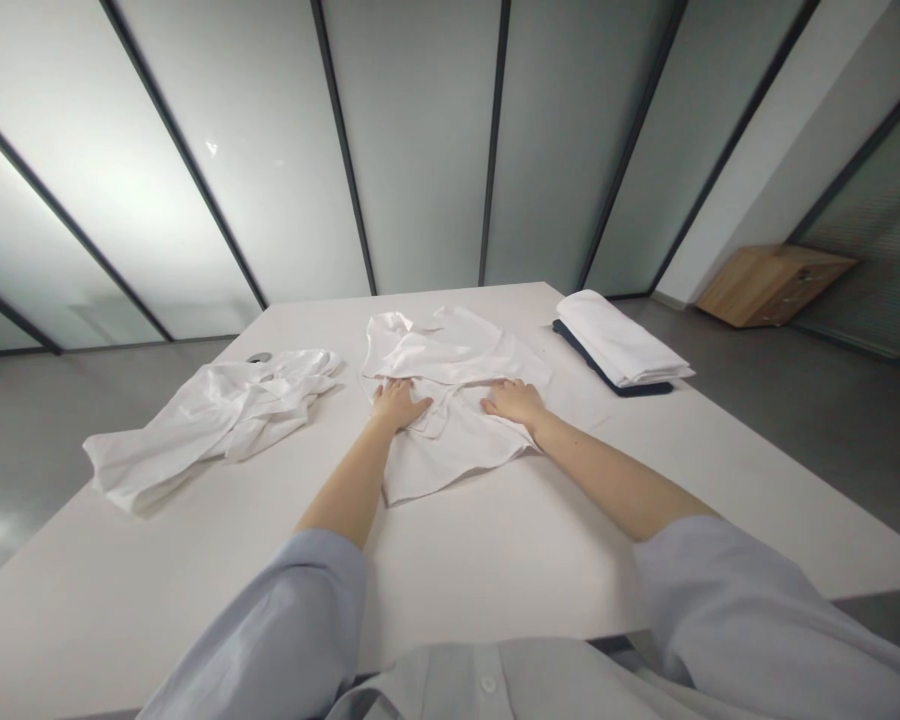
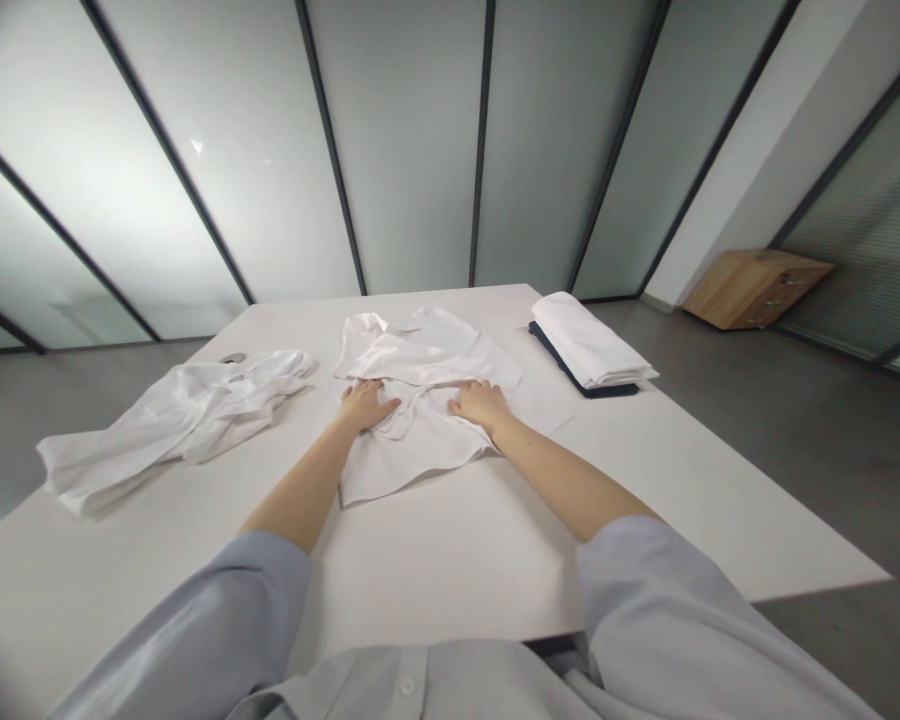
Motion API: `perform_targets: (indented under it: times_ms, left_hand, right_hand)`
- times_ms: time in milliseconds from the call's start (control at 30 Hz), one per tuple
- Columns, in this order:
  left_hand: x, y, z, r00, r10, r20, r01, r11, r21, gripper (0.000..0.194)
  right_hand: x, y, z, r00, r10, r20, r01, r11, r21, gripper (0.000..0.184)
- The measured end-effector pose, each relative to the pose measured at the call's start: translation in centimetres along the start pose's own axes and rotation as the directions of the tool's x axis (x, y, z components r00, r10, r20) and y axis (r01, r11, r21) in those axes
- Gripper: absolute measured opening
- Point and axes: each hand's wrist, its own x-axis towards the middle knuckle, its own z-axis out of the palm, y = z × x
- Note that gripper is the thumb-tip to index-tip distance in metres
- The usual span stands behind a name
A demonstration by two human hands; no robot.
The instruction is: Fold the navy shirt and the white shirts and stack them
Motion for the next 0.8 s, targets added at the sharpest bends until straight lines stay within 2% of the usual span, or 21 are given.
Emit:
perform_targets:
  times_ms: [100,167,233,300,367,433,500,533,600,667,733,767,800]
  left_hand:
    - [0.2,-0.3,-0.3,0.999,-0.031,-0.009,0.031,0.999,-0.041,0.076]
    - [0.4,-0.2,-0.7,0.999,-0.052,-0.003,0.052,0.998,-0.042,0.09]
    - [0.6,0.1,-1.2,0.998,-0.058,0.014,0.058,0.998,-0.007,0.095]
    - [0.8,0.6,-1.9,0.999,-0.034,0.04,0.032,0.998,0.063,0.084]
    - [0.9,1.5,-2.5,0.998,0.029,0.057,-0.037,0.99,0.134,0.065]
    - [1.0,2.7,-3.0,0.992,0.128,0.02,-0.129,0.978,0.162,0.056]
    - [1.3,4.0,-3.1,0.978,0.204,-0.044,-0.197,0.971,0.136,0.068]
    - [1.6,4.7,-3.1,0.973,0.22,-0.069,-0.212,0.972,0.104,0.077]
    - [2.5,5.7,-2.8,0.974,0.2,-0.106,-0.203,0.979,-0.022,0.082]
    - [3.6,5.8,-2.6,0.975,0.159,-0.155,-0.189,0.959,-0.212,0.066]
    - [4.6,4.6,-2.8,0.97,0.119,-0.213,-0.191,0.914,-0.358,0.051]
    - [5.1,3.4,-3.2,0.962,0.089,-0.257,-0.191,0.893,-0.408,0.049]
    - [5.4,1.8,-3.7,0.951,0.044,-0.306,-0.186,0.873,-0.451,0.05]
  right_hand:
    - [-0.2,1.1,-0.9,0.997,-0.076,-0.02,0.077,0.995,0.056,0.044]
    - [-0.1,2.4,-0.9,0.992,-0.027,-0.126,0.038,0.996,0.085,0.043]
    - [0.2,3.8,-0.7,0.974,0.084,-0.209,-0.065,0.993,0.095,0.049]
    - [0.9,4.9,-0.8,0.963,0.179,-0.203,-0.16,0.982,0.103,0.047]
    - [1.8,5.3,-1.4,0.963,0.218,-0.16,-0.2,0.972,0.125,0.037]
    - [2.8,4.7,-2.6,0.958,0.229,-0.17,-0.196,0.962,0.189,0.03]
    - [3.7,2.8,-3.9,0.946,0.219,-0.24,-0.14,0.941,0.308,0.031]
    - [4.0,1.5,-4.5,0.942,0.188,-0.279,-0.07,0.92,0.385,0.032]
    - [4.4,-1.5,-5.6,0.939,0.051,-0.34,0.158,0.815,0.558,0.035]
    - [4.4,-4.1,-6.1,0.915,-0.135,-0.381,0.381,0.605,0.699,0.038]
    - [4.3,-5.6,-6.0,0.883,-0.226,-0.412,0.47,0.429,0.772,0.04]
    - [4.3,-5.7,-5.8,0.881,-0.234,-0.412,0.473,0.395,0.787,0.04]
    - [4.3,-5.4,-5.4,0.889,-0.221,-0.401,0.458,0.403,0.793,0.04]
